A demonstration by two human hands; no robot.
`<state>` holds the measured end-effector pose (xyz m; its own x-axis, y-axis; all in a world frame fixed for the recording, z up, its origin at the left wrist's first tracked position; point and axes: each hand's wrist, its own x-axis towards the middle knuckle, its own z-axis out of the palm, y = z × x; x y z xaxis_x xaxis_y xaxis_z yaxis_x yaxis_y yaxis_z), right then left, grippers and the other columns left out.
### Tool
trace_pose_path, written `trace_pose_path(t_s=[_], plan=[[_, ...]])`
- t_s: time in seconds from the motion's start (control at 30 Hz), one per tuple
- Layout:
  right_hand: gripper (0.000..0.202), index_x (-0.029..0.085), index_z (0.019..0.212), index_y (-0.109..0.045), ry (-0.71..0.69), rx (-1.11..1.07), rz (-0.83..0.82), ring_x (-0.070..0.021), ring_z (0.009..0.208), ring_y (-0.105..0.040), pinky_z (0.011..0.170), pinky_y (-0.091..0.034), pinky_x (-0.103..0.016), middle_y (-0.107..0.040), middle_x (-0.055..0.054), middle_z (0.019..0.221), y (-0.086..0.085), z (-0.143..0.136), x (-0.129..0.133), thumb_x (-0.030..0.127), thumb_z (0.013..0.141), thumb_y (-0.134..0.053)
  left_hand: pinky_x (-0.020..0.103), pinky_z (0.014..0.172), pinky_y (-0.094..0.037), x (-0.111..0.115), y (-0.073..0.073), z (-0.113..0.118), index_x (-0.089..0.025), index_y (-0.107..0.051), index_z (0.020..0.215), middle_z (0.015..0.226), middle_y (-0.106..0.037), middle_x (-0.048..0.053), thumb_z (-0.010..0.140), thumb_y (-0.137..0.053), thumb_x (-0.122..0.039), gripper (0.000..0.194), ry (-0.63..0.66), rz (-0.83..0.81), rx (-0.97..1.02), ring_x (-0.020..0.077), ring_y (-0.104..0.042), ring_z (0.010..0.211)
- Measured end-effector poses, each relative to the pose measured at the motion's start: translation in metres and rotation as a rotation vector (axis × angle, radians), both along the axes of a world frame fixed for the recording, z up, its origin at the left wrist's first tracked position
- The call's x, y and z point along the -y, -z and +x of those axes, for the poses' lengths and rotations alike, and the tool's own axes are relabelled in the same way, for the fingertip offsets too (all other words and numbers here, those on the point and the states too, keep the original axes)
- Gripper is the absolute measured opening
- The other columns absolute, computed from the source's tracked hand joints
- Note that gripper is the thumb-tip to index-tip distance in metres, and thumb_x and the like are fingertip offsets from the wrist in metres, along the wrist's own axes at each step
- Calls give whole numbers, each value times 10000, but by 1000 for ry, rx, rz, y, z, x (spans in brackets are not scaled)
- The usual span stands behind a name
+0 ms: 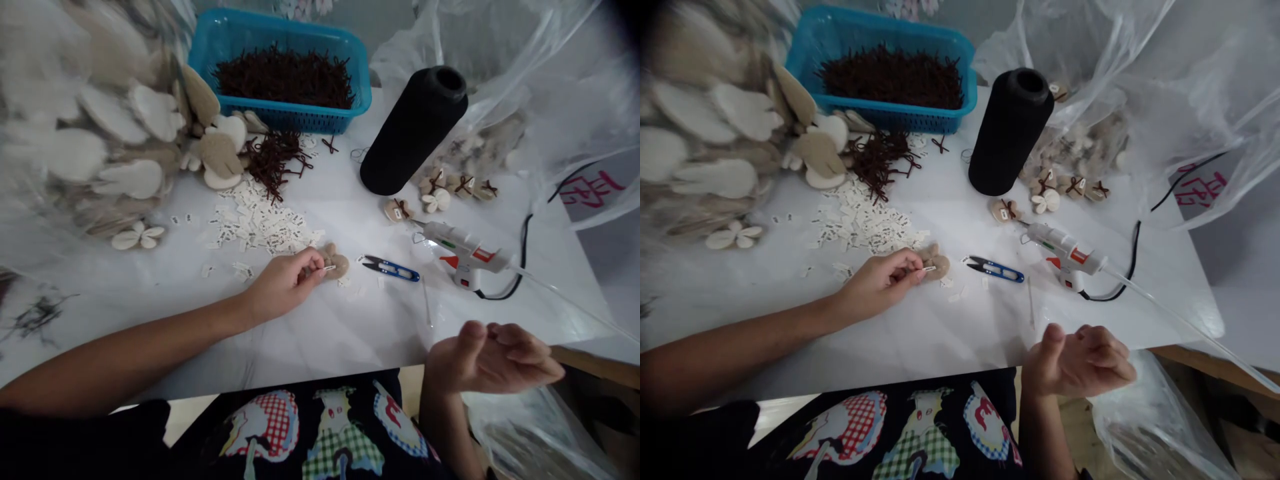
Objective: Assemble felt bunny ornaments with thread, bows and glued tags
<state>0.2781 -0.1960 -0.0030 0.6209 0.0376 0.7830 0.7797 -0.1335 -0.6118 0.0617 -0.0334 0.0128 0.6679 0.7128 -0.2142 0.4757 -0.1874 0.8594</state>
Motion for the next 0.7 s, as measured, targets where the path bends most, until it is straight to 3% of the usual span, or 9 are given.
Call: trace_pose_path(t_s=[0.07, 0.13, 0.27, 0.37, 0.47, 0.57, 0.7], plan=[[567, 270, 734, -266, -10, 23, 57, -153, 545, -254, 512, -241, -360, -211, 57, 694, -4, 3, -1, 598, 695, -728, 262, 485, -409, 2, 0, -2, -236, -580, 832, 700, -628, 4, 878, -564, -402, 173, -19, -8, 34, 120, -505, 509], [480, 272, 746, -321, -152, -29, 11, -150, 533, -311, 516, -271, -351, -259, 62, 668, -6, 0, -1, 497, 732, -745, 242, 473, -407, 4, -1, -4, -231, -580, 832, 711, -626, -8, 881, -576, -390, 166, -59, -65, 109, 103, -491, 494], [194, 260, 867, -545, -641, -331, -400, -175, 659, -533, 577, -422, -343, -562, 1, 759, -14, -26, -9, 331, 809, -716, 201, 430, -408, 9, -6, -4, -204, -568, 832, 694, -618, -24, 877, -620, -348, 159, -159, -231, 322, 77, -499, 467], [118, 266, 961, -660, -867, -559, -601, -171, 713, -610, 605, -494, -331, -692, -35, 897, -25, -49, -26, 336, 866, -668, 190, 400, -396, 17, -10, -2, -191, -585, 837, 650, -603, -32, 870, -636, -324, 146, -190, -263, 422, 74, -503, 440], [148, 276, 969, -701, -937, -738, -569, -185, 743, -663, 620, -546, -327, -742, -27, 922, -35, -66, -43, 363, 851, -689, 204, 402, -402, 28, -15, -3, -210, -614, 836, 634, -607, -26, 856, -642, -350, 144, -174, -262, 438, 85, -506, 441], [96, 282, 905, -710, -980, -782, -536, -187, 742, -687, 646, -580, -321, -752, 1, 857, -37, -75, -52, 352, 840, -700, 230, 454, -425, 36, -19, -4, -234, -641, 837, 650, -613, -9, 868, -602, -409, 182, -143, -225, 330, 103, -512, 482], [112, 234, 870, -689, -961, -671, -472, -183, 731, -695, 651, -594, -316, -738, -2, 811, -33, -63, -47, 343, 847, -694, 248, 531, -407, 30, -21, -3, -215, -650, 818, 635, -618, -8, 867, -565, -424, 231, -23, 18, 66, 118, -515, 527]])
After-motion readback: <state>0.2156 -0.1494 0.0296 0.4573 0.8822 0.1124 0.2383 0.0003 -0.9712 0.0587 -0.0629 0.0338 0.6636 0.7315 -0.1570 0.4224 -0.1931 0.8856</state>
